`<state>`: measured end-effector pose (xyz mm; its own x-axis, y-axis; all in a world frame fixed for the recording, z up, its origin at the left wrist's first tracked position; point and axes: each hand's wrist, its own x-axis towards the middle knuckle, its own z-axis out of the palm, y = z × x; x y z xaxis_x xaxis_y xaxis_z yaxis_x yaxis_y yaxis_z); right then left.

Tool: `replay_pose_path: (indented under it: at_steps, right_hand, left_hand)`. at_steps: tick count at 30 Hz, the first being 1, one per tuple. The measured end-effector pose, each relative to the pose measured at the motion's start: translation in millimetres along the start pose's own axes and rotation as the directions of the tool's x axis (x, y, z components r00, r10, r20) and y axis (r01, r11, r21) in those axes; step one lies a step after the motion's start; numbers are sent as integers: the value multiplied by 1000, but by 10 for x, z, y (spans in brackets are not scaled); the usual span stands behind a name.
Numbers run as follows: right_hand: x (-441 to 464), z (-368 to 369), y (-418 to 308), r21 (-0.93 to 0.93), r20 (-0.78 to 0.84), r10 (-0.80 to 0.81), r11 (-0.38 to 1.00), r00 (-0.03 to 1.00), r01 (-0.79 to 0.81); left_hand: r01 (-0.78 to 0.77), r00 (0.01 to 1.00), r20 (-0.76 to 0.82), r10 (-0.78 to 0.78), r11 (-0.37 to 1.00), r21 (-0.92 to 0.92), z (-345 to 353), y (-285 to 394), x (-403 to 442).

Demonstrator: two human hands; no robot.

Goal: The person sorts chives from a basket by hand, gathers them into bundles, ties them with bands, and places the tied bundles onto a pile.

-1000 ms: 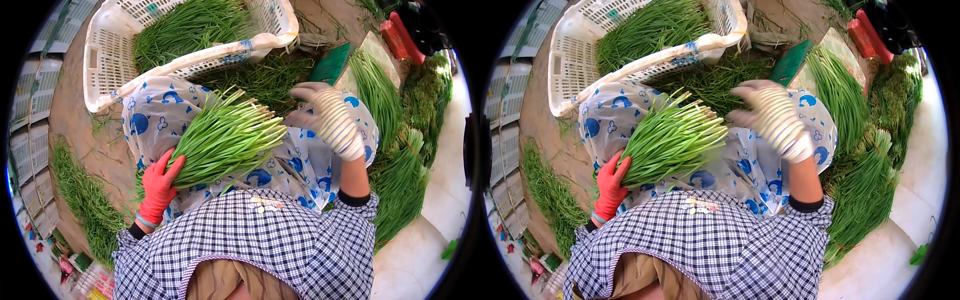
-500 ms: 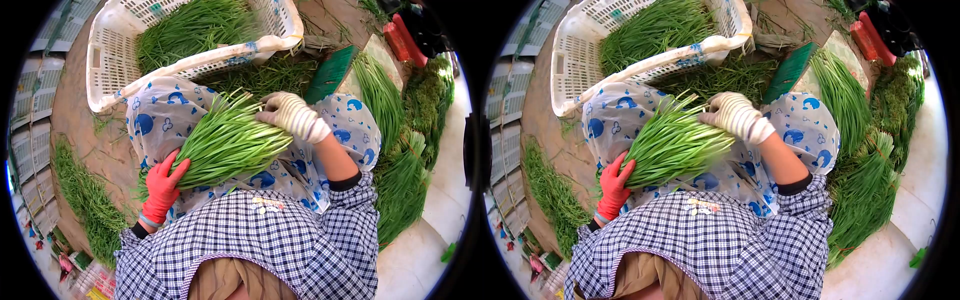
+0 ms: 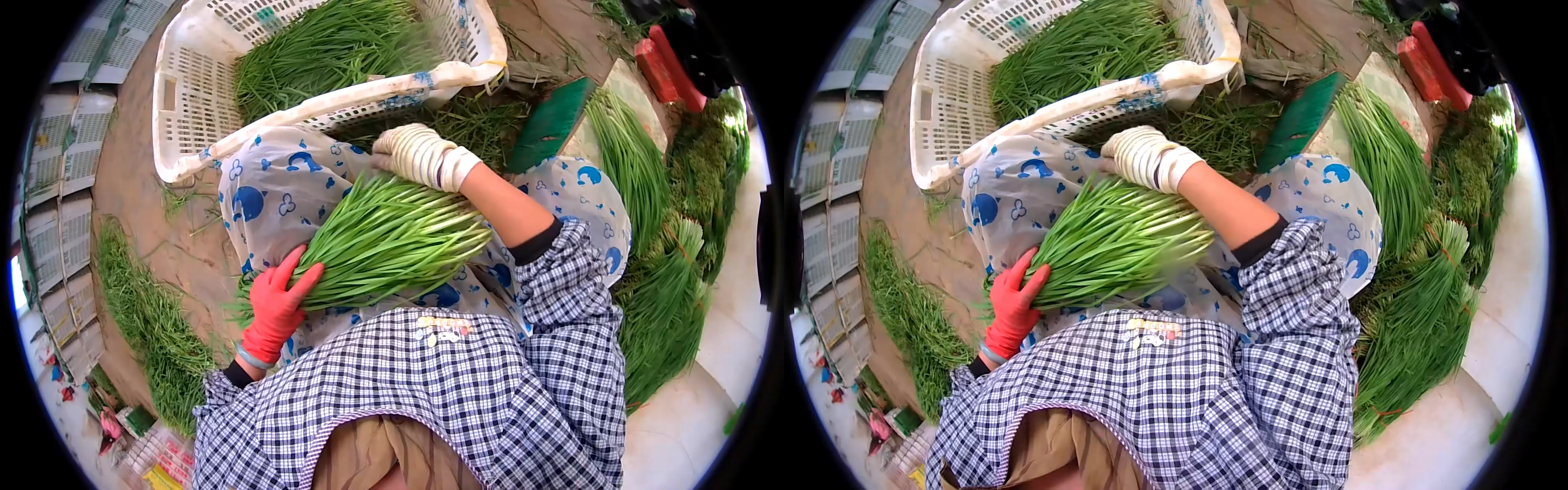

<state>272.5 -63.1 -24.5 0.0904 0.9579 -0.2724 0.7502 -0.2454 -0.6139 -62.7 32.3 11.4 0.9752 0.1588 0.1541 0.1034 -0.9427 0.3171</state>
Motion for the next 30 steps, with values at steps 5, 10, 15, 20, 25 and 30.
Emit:
replay_pose_path:
  at_steps: [5, 10, 15, 20, 25, 30]
  right_hand:
    - [-161, -129, 843, -612, -142, 130, 768, 981, -191]
    - [-908, -731, 326, -216, -351, 110, 957, 930, -195]
    - [-1298, -348, -412, -97, -336, -267, 964, 903, 248]
    - [-1356, -174, -512, 840, -363, 378, 529, 851, 123]
    - [-1541, -372, -180, 442, -839, 414, 897, 355, 0]
    - [-1638, -342, -231, 61, -867, 32, 997, 497, 44]
  left_hand:
    - [59, 998, 19, -59, 998, 16, -3, 48, -40]
    - [74, 997, 34, -74, 997, -2, -17, 43, 10]
    - [74, 995, 72, -75, 997, 13, -51, 44, 45]
    - [122, 988, 100, -120, 992, -13, -52, 73, 60]
    - [311, 950, 79, -301, 904, -294, -115, 181, 159]
    - [561, 818, 365, -444, 477, -677, -276, 286, 357]
